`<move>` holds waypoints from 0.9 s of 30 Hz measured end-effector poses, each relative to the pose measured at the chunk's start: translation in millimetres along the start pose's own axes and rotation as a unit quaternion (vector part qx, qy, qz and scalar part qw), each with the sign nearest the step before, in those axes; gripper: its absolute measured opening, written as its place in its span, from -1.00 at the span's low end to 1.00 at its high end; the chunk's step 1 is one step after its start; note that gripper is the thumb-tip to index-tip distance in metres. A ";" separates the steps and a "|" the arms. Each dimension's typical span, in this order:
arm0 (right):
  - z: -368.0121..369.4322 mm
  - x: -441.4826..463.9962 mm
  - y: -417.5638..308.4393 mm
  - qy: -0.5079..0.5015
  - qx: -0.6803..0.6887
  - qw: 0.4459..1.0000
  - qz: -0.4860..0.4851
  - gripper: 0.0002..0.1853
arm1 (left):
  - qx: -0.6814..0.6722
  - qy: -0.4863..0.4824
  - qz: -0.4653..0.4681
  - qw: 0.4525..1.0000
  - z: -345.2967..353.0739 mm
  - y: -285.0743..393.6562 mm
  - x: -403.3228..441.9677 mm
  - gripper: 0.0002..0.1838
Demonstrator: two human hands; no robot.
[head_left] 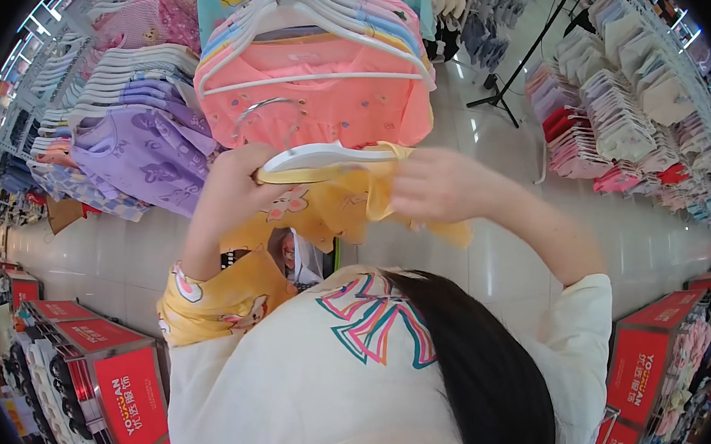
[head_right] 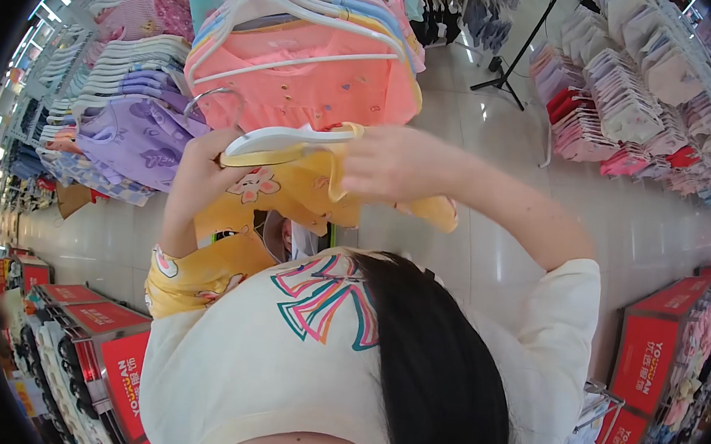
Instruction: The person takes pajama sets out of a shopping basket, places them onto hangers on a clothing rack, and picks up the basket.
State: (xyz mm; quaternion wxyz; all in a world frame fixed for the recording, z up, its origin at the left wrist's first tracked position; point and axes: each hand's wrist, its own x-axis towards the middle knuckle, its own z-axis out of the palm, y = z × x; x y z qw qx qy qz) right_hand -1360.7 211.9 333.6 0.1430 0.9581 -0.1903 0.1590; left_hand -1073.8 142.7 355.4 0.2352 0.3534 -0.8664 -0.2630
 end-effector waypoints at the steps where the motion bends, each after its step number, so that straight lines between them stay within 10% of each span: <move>1: 6.3 6.7 -3.2 0.020 -0.015 0.999 -0.028 -0.82 | -0.038 0.026 0.019 0.999 2.6 8.8 0.0 -0.76; 8: -0.4 -41.8 8.2 0.177 0.016 0.944 0.278 -0.48 | -0.104 0.086 0.032 0.990 -19.0 15.3 -23.5 -0.79; 23: 22.8 0.7 -5.4 0.114 0.105 0.957 0.245 -0.67 | -0.135 0.012 0.084 0.987 -12.0 22.5 -27.9 -0.61; 27: 14.4 -3.4 3.7 0.093 0.150 0.925 0.337 -0.73 | -0.182 0.013 -0.079 0.980 -41.5 22.1 -43.5 -0.52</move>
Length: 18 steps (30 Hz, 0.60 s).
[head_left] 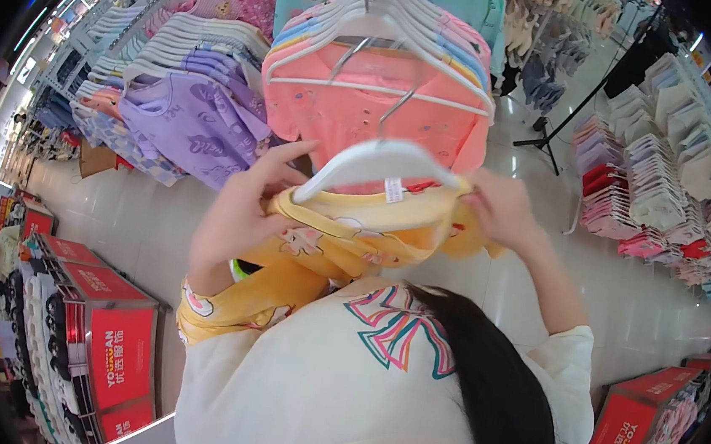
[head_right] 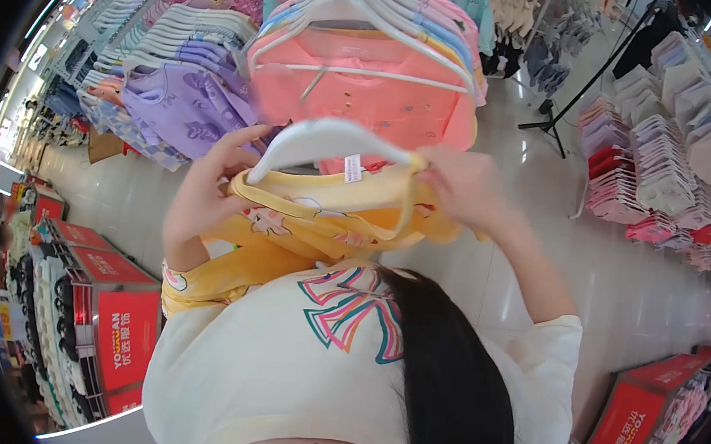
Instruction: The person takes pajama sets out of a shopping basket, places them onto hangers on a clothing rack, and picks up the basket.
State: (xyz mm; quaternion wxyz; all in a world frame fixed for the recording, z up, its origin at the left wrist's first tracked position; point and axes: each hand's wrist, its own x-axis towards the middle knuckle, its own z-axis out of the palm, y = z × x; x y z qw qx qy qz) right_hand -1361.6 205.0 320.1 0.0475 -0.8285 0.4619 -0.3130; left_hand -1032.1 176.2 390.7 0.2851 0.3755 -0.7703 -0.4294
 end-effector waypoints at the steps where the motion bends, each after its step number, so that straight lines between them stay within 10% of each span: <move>1: -2.0 -3.1 6.5 0.020 0.016 0.999 0.021 -0.75 | 0.033 -0.003 -0.016 0.999 -9.7 -5.6 -4.4 -0.52; 12: -5.8 19.0 30.3 -0.004 0.106 0.993 0.048 -0.80 | 0.064 0.162 0.000 0.985 -2.4 -46.2 -14.2 -0.82; 18: -27.4 40.6 42.0 0.150 0.150 0.973 0.087 -0.79 | 0.098 0.181 0.070 0.976 -31.6 -58.3 -23.7 -0.78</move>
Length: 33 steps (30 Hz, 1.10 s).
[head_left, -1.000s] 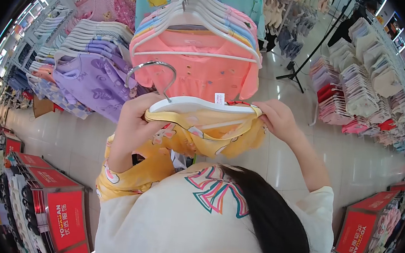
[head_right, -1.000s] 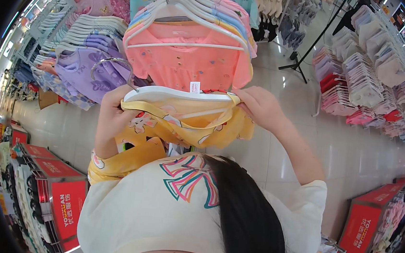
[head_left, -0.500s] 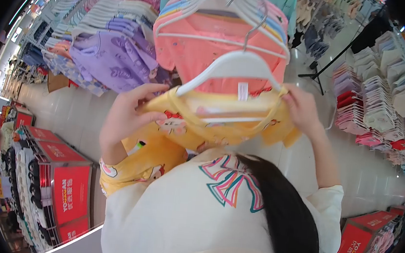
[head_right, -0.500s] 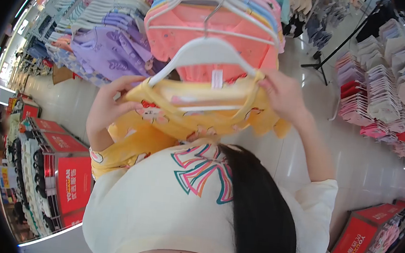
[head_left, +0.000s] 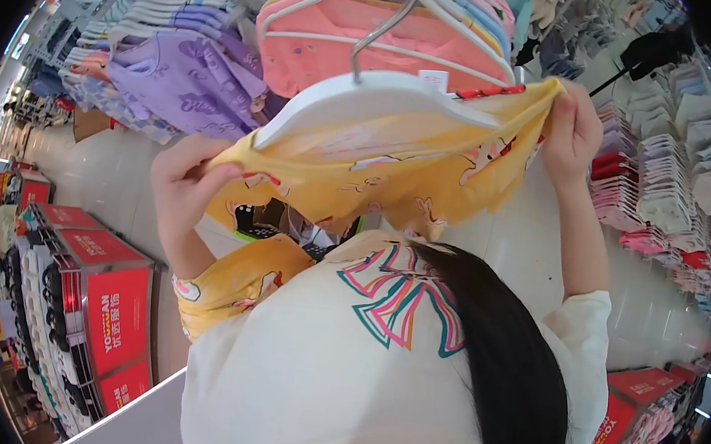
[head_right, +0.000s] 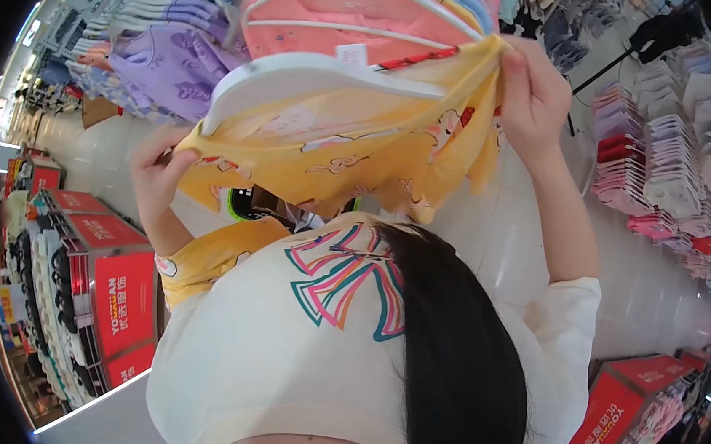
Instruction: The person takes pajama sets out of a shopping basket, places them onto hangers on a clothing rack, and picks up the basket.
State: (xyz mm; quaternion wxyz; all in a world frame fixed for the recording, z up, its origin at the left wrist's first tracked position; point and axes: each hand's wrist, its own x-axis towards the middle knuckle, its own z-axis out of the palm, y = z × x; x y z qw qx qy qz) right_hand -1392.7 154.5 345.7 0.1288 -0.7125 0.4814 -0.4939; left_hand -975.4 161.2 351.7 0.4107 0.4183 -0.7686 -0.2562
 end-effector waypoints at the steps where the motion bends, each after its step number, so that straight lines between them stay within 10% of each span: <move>1: 0.9 10.3 -4.8 -0.022 0.013 1.000 0.008 -0.78 | -0.010 0.009 0.021 1.000 0.4 -2.3 3.7 -0.78; 6: 15.2 38.1 14.2 -0.224 -0.091 0.953 -0.184 -0.68 | -0.014 0.054 -0.010 0.998 10.4 -1.8 16.9 -0.80; 13: 12.1 21.9 37.9 -0.232 -0.091 0.960 -0.128 -0.68 | -0.026 0.028 -0.080 0.996 11.1 -24.5 23.7 -0.82; 33: 39.2 52.3 64.2 0.029 -0.181 0.979 -0.087 -0.80 | -0.126 0.110 -0.066 0.984 43.0 -61.9 130.5 -0.84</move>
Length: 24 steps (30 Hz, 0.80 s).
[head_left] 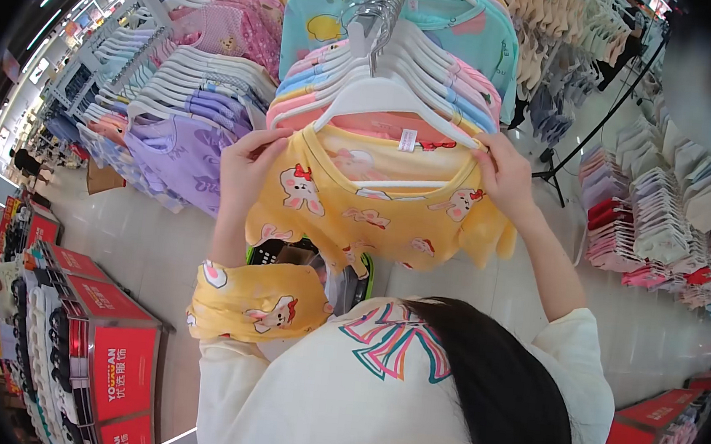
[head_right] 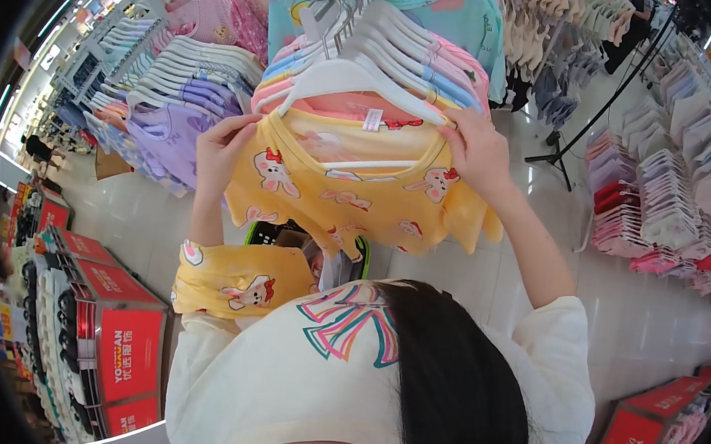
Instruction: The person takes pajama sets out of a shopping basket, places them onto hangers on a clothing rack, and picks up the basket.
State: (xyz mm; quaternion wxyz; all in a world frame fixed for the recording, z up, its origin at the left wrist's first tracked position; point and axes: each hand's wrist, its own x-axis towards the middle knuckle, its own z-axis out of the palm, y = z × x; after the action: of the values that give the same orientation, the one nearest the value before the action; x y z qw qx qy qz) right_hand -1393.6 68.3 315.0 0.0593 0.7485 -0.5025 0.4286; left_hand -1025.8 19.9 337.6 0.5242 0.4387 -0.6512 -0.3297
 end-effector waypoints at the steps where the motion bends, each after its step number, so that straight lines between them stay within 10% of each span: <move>1: 3.8 -1.1 1.8 -0.001 -0.001 1.000 0.005 -0.80 | -0.014 0.000 0.004 1.000 4.0 -8.8 4.6 -0.86; 9: 20.4 -10.9 13.2 -0.021 0.096 0.990 0.103 -0.75 | -0.066 0.098 0.025 0.993 13.1 -47.8 7.8 -0.84; 19: 28.3 -18.0 30.8 0.004 0.135 0.986 0.094 -0.73 | 0.232 -0.062 0.205 0.949 0.3 -41.3 33.3 -0.76; 24: 25.6 -9.6 28.2 0.034 0.107 0.989 0.100 -0.84 | 0.110 -0.074 0.035 0.991 -23.8 -93.1 41.7 -0.77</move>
State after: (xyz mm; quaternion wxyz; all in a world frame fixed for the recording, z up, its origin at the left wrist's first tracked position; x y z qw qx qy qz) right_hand -1402.5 48.0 282.6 -0.0475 0.6813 -0.5239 0.5090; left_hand -984.3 -54.7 276.7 0.4338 0.4453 -0.7355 -0.2694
